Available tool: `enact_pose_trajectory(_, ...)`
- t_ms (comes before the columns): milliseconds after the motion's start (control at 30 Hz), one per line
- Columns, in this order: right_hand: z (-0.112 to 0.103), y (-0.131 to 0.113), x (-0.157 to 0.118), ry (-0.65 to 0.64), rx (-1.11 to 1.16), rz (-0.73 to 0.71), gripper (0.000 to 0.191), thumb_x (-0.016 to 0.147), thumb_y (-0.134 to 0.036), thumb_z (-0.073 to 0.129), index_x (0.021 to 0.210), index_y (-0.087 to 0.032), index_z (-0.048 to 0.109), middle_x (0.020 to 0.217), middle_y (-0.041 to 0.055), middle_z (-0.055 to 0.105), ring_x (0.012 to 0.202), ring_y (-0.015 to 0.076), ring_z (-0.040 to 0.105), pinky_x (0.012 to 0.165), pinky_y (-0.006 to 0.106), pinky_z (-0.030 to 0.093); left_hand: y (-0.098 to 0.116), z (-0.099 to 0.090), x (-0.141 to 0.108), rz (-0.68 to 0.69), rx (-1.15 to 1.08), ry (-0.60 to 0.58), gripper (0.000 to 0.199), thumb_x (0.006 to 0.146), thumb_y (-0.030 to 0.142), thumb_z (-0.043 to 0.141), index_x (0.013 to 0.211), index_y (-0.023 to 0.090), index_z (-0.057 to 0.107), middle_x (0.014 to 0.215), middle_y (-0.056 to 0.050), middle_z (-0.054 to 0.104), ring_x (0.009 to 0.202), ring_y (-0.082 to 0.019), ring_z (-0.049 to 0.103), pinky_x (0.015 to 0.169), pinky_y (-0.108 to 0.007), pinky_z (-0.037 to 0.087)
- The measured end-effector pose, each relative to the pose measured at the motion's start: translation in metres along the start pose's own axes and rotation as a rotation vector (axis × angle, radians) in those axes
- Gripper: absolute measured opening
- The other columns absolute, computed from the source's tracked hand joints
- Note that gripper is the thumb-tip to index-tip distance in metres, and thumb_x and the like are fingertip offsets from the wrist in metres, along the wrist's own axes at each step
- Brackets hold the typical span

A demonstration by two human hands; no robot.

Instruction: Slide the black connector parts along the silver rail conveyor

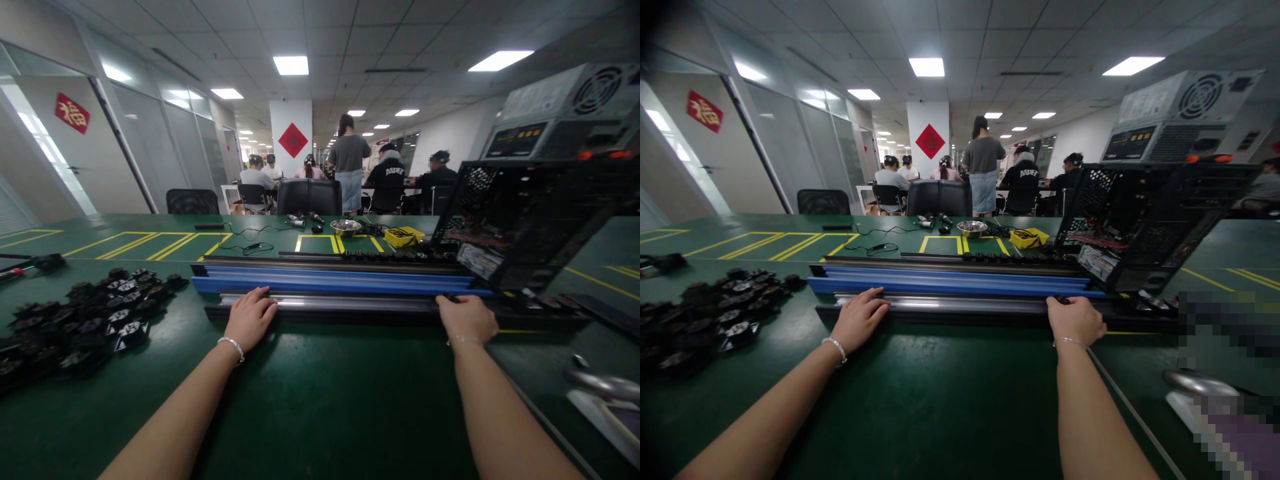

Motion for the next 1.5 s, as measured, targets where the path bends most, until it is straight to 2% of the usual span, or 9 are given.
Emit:
enact_pose_trajectory(300, 0.004, -0.002, -0.002, -0.007, -0.027, -0.069, 0.037, 0.062, -0.049, 0.054, 0.081, -0.018, 0.059, 0.082, 0.0125, 0.061, 0.084, 0.0295, 0.053, 0.086, 0.048, 0.03, -0.001, 0.001, 0.0, 0.002, -0.007, 0.003, 0.039, 0.086, 0.044, 0.03, 0.091, 0.027, 0.065, 0.128, -0.002, 0.05, 0.119, -0.022, 0.043, 0.097, -0.042, 0.034)
enact_pose_trajectory(633, 0.008, -0.005, -0.002, -0.027, -0.079, -0.116, 0.035, 0.062, -0.052, 0.052, 0.076, -0.02, 0.057, 0.075, 0.0094, 0.061, 0.079, 0.0283, 0.054, 0.088, 0.05, 0.027, 0.001, -0.001, 0.0, 0.004, -0.005, 0.013, 0.039, 0.085, 0.043, 0.031, 0.09, 0.027, 0.065, 0.127, -0.002, 0.051, 0.118, -0.022, 0.044, 0.097, -0.042, 0.035)
enact_pose_trajectory(833, 0.01, -0.006, -0.001, 0.016, -0.096, -0.222, 0.031, 0.059, -0.049, 0.054, 0.069, -0.02, 0.055, 0.064, 0.0062, 0.057, 0.073, 0.0253, 0.054, 0.083, 0.04, 0.035, 0.001, 0.0, 0.0, -0.006, -0.005, 0.009, 0.038, 0.085, 0.043, 0.031, 0.09, 0.027, 0.065, 0.128, -0.002, 0.051, 0.118, -0.022, 0.044, 0.098, -0.042, 0.034)
enact_pose_trajectory(1000, 0.009, -0.009, -0.003, 0.015, -0.089, -0.229, 0.029, 0.059, -0.049, 0.054, 0.066, -0.021, 0.053, 0.064, 0.006, 0.058, 0.071, 0.0241, 0.053, 0.075, 0.036, 0.038, 0.0, 0.0, 0.0, -0.007, -0.009, 0.012, 0.037, 0.085, 0.043, 0.031, 0.09, 0.028, 0.065, 0.128, -0.002, 0.051, 0.118, -0.022, 0.044, 0.098, -0.042, 0.034)
enact_pose_trajectory(1167, 0.007, -0.013, -0.006, -0.01, -0.087, -0.253, 0.029, 0.059, -0.049, 0.053, 0.064, -0.021, 0.053, 0.063, 0.0057, 0.057, 0.068, 0.024, 0.052, 0.069, 0.035, 0.039, 0.0, 0.0, 0.0, -0.01, -0.013, 0.007, 0.037, 0.085, 0.044, 0.032, 0.09, 0.028, 0.065, 0.128, -0.001, 0.051, 0.118, -0.022, 0.043, 0.098, -0.042, 0.034)
enact_pose_trajectory(1500, 0.006, -0.018, -0.011, -0.067, -0.068, -0.283, 0.029, 0.061, -0.05, 0.052, 0.064, -0.021, 0.053, 0.067, 0.006, 0.058, 0.068, 0.0235, 0.054, 0.066, 0.034, 0.039, 0.001, -0.002, 0.0, -0.009, -0.019, 0.009, 0.037, 0.085, 0.043, 0.032, 0.091, 0.027, 0.065, 0.128, -0.002, 0.051, 0.118, -0.022, 0.044, 0.099, -0.042, 0.033)
Point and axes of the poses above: each hand's wrist, its own x-axis towards the middle knuckle, its own z-axis out of the palm, y = z × x, the point moved 4 cm from there along x, towards the middle knuckle
